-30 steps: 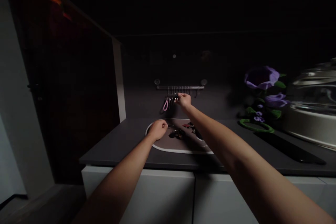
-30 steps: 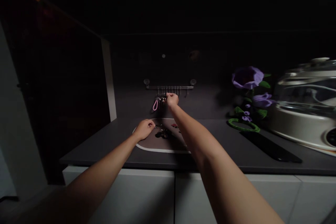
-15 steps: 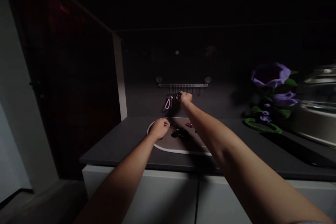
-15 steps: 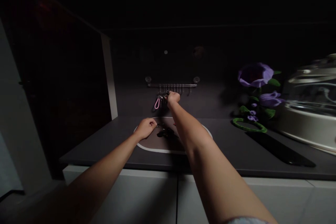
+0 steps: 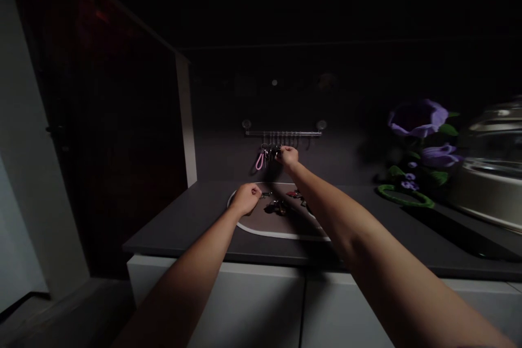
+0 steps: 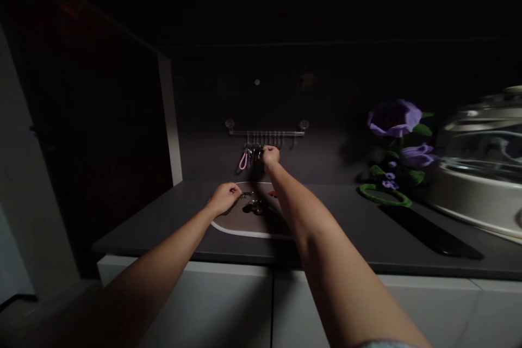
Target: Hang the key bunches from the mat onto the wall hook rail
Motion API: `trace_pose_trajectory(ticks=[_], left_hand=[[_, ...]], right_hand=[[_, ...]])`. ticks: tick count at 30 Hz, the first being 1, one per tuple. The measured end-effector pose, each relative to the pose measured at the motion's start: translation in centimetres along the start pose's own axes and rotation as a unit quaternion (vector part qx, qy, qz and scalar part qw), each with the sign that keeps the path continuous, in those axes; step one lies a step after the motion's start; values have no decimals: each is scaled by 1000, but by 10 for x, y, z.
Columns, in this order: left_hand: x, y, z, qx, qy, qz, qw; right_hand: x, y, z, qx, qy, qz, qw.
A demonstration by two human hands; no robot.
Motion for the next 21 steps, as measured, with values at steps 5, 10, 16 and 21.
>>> trace_pose_trajectory(ticks=[5,10,16,21], left_hand=[[7,1,3,-8,11,-27,1000],[15,6,3,-31,53,-80,995],[11,20,2,-78,37,-96,992],[12,27,4,-97,28,-71,992]], right_hand=[[0,-4,-11,54,-6,-9,998],[-2,-3,-25,75,-21,-16,997],[1,-5,-48,93,-37,-18,995],[5,-8,-71,137,-16,-31,990]])
Point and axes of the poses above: each hand's wrist, its own z-axis towards the middle knuckle, its own y-axis out of the back of the hand, x = y × z, the point moved 10 cm from there along z, towards the middle knuckle, and after that the axes turned 13 degrees about -z, right-handed, at the moved point
